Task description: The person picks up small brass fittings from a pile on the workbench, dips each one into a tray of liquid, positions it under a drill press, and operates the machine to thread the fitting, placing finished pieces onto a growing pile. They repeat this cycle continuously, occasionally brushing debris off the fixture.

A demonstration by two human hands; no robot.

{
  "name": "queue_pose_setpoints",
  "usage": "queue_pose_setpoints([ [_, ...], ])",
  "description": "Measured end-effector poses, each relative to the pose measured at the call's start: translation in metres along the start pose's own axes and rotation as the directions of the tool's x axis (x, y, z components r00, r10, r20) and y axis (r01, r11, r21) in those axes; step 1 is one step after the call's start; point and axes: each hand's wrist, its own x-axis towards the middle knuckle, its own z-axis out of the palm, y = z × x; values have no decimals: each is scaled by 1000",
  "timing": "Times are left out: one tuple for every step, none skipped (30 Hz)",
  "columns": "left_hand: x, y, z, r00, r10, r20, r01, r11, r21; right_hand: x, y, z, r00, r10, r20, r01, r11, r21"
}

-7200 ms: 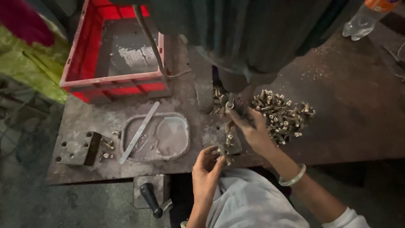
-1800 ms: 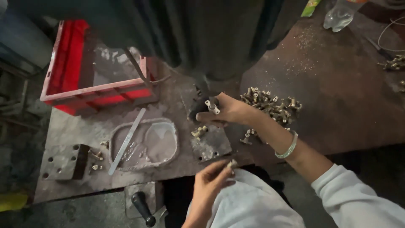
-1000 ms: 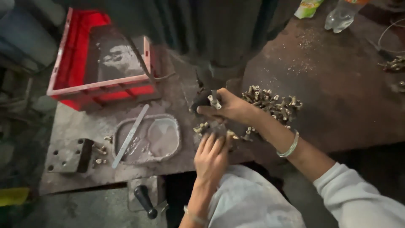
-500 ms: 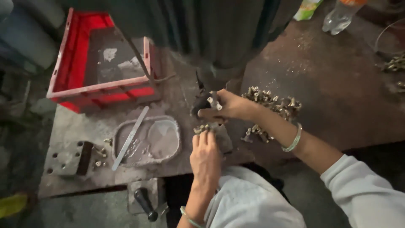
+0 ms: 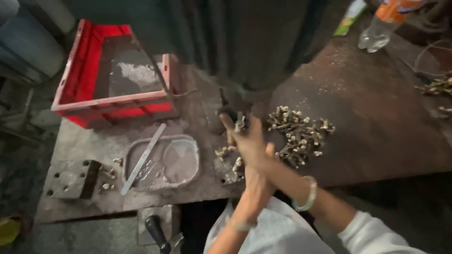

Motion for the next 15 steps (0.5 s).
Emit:
queue_pose_setpoints([
  [-18,10,-35,1000,-14,-1,14,1000,4,5,-9,-8,1000,9,11,-9,1000,3],
  [-37,22,-69,995,-73,-66,58,977,-204,8,-18,-17,965,109,239,-98,993,-58],
  [-56,35,-104,982,-144,-121,84,911,-404,12,-26,-26,869,214,446,-171,976,-136],
  [-69,21,-116,980,-161,-120,100,910,-403,7,-22,-21,861,225,456,-181,974,-137],
  [-83,8,-129,970,-164,-179,81,913,-401,3,-18,-16,869,138,475,-85,988,-131],
  [-87,-9,-142,955,-157,-252,47,918,-393,7,-17,-9,867,34,497,30,992,-120],
  [-82,-24,-162,950,-162,-268,48,921,-387,6,-11,3,859,28,511,37,992,-118],
  [-88,-34,-182,925,-240,-294,146,940,-307,-6,-3,10,971,-40,235,47,999,-20],
  [-94,-43,-201,893,-312,-326,246,942,-226,-20,4,18,995,-76,-69,81,995,65],
  [-97,-57,-209,890,-319,-327,257,941,-219,-15,7,11,996,-68,-62,73,995,73],
  [-100,-72,-218,886,-327,-328,260,937,-232,-10,10,5,995,-97,-36,97,995,2],
  [-95,-85,-223,882,-326,-341,247,935,-256,3,9,-5,990,-143,-6,142,987,-77],
  [-89,-95,-218,877,-324,-354,242,935,-258,11,-1,-10,988,-154,4,154,985,-77],
  [-94,-104,-214,893,-325,-312,267,940,-214,9,-6,-14,976,-21,219,20,1000,5],
  [-99,-113,-211,906,-326,-269,289,942,-169,6,-12,-19,898,92,430,-130,990,58],
])
